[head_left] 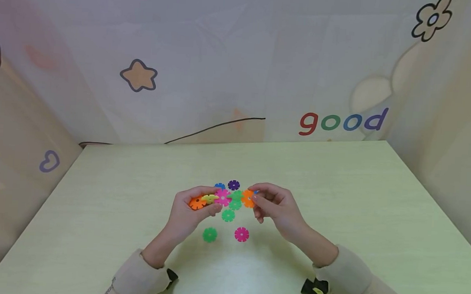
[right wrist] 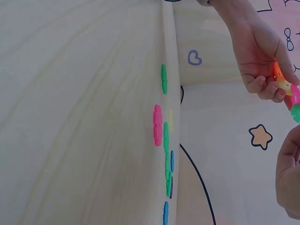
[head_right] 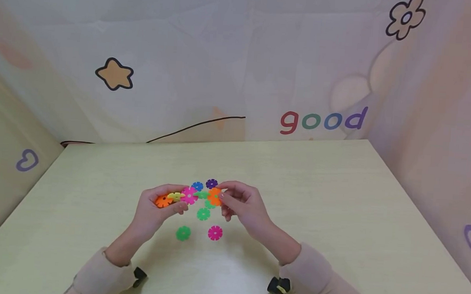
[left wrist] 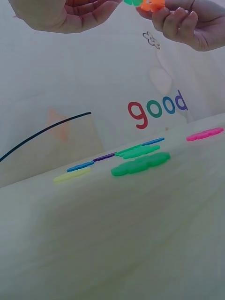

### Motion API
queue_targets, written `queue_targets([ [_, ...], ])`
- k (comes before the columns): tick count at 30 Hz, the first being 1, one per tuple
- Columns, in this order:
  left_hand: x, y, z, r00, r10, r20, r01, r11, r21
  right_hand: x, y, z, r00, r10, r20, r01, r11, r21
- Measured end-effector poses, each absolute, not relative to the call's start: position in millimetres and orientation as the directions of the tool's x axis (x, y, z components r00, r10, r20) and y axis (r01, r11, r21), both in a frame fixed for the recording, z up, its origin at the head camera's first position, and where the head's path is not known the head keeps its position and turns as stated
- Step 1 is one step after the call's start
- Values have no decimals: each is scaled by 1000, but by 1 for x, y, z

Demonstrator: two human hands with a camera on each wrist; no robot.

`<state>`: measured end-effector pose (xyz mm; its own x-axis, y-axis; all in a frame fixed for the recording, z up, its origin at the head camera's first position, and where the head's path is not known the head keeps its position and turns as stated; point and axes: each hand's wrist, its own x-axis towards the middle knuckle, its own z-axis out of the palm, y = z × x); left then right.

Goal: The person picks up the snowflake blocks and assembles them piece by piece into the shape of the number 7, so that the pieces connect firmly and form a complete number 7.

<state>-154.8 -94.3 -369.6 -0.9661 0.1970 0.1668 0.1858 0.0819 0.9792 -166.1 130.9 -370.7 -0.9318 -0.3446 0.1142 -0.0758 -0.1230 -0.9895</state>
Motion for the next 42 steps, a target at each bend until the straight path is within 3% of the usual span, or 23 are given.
queue_targets([
  [18, -152, -88, -376, -966, 223, 130, 165, 145, 976, -168, 137, -363, -924, -382, 14, 1, -41, -999],
  [30, -150, -85, -370, -956, 236, 177, 228, 212, 950, -168, 133, -366, -933, -358, 31, 0, -85, -996],
  [42, -150, -87, -372, -946, 262, 191, 246, 197, 949, -164, 128, -369, -946, -325, 19, 24, -127, -992],
])
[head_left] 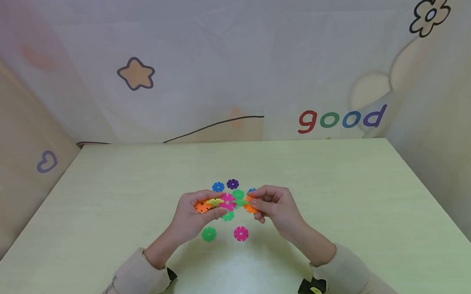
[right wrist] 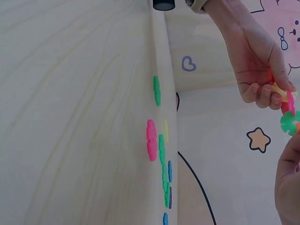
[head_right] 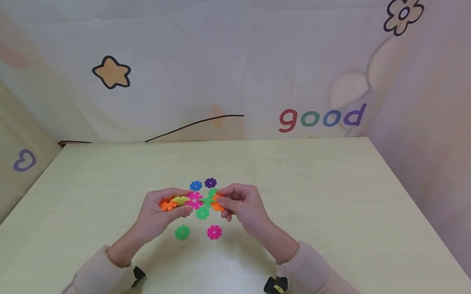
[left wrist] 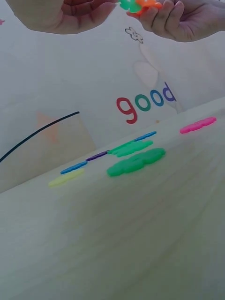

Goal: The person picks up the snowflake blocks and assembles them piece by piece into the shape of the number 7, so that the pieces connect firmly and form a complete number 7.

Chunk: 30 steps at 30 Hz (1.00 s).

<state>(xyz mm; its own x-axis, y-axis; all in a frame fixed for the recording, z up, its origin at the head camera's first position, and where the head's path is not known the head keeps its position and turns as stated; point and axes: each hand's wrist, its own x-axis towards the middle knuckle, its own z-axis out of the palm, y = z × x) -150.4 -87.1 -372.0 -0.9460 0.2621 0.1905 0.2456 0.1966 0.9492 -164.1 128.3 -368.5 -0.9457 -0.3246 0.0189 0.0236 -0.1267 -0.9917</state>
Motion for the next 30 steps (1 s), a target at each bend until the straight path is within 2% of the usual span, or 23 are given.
queue_targets([
  [8, -151, -89, -372, -939, 276, 207, 264, 187, 946, -165, 128, -367, -951, -309, 25, -1, -78, -997],
  [14, -153, -90, -374, -935, 244, 256, 313, 236, 920, -166, 130, -364, -946, -322, 43, -27, -52, -998],
  [20, -153, -94, -377, -945, 243, 220, 274, 217, 937, -166, 130, -363, -951, -307, 36, -11, -84, -996],
  [23, -153, -99, -378, -911, 333, 245, 308, 154, 939, -168, 130, -364, -965, -263, 9, 18, -100, -995],
  [27, -153, -107, -379, -816, 488, 309, 370, 32, 928, -170, 130, -364, -976, -219, -8, 34, -114, -993],
  [30, -153, -110, -379, -781, 544, 307, 377, 18, 926, -170, 131, -364, -978, -209, 1, 25, -123, -992],
])
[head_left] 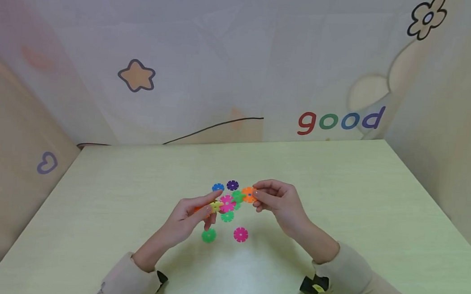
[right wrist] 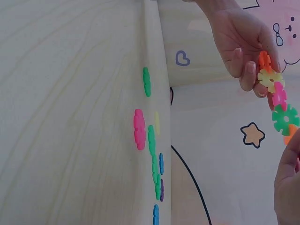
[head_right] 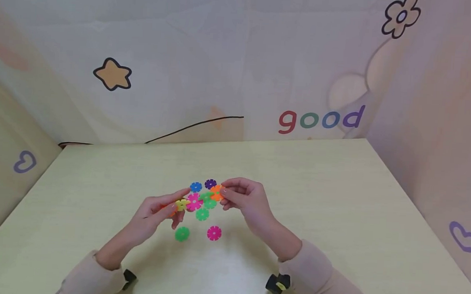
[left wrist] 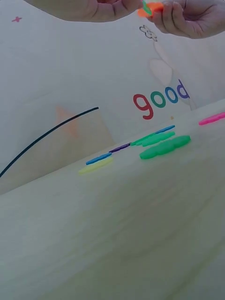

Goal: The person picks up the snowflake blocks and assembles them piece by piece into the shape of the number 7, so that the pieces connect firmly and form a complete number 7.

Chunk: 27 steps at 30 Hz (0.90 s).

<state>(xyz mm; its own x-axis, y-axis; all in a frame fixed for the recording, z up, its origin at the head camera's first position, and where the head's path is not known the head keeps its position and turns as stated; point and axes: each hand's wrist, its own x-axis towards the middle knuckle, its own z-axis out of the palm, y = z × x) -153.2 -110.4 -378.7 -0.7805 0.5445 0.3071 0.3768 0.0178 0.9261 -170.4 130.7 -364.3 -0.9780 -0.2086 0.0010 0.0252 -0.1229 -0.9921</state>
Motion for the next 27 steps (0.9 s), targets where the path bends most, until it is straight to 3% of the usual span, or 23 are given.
queue_targets([
  [3, -152, -111, -377, -772, 568, 285, 369, 35, 929, -172, 131, -365, -978, -207, 9, 19, -136, -991],
  [11, -152, -109, -373, -723, 673, 154, 205, -3, 979, -173, 126, -366, -962, -271, 10, 32, -149, -988],
  [18, -153, -106, -372, -664, 743, 77, 180, 60, 982, -170, 121, -369, -933, -359, 19, 29, -127, -991],
  [27, -151, -101, -372, -643, 766, 21, 184, 128, 974, -170, 114, -369, -936, -351, -17, 72, -145, -987],
])
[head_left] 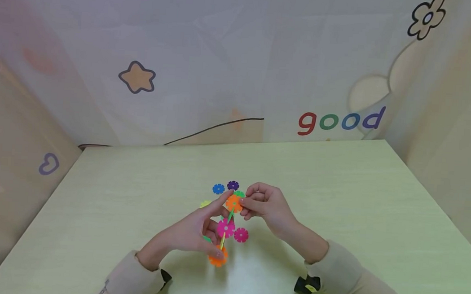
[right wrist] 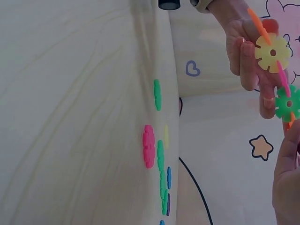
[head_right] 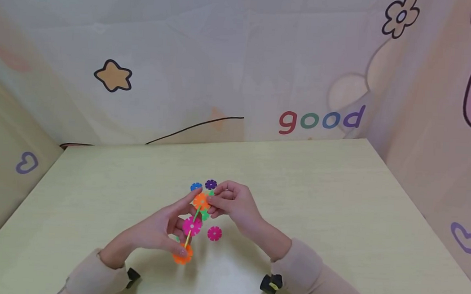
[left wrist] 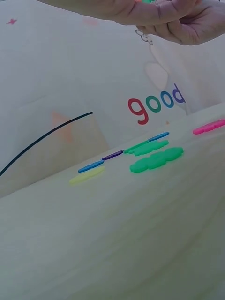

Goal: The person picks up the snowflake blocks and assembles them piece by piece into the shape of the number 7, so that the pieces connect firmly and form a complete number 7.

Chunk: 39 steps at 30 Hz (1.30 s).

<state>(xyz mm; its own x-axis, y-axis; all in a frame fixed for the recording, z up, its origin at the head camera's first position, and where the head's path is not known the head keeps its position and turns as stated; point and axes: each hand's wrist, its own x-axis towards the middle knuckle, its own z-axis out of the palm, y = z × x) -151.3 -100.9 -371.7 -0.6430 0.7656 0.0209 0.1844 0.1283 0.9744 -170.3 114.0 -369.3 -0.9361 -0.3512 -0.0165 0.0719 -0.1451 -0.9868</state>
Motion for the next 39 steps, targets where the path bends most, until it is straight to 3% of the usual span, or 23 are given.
queue_targets([
  [12, -150, -106, -375, -684, 720, 111, 223, 62, 973, -180, 120, -369, -920, -388, -47, 80, -69, -994],
  [26, -148, -121, -374, -736, 667, 115, 207, 60, 977, -212, 134, -373, -917, -389, -87, 58, 85, -995],
  [39, -149, -125, -371, -732, 666, 145, 205, 12, 979, -243, 139, -382, -927, -366, -79, -82, 403, -911],
])
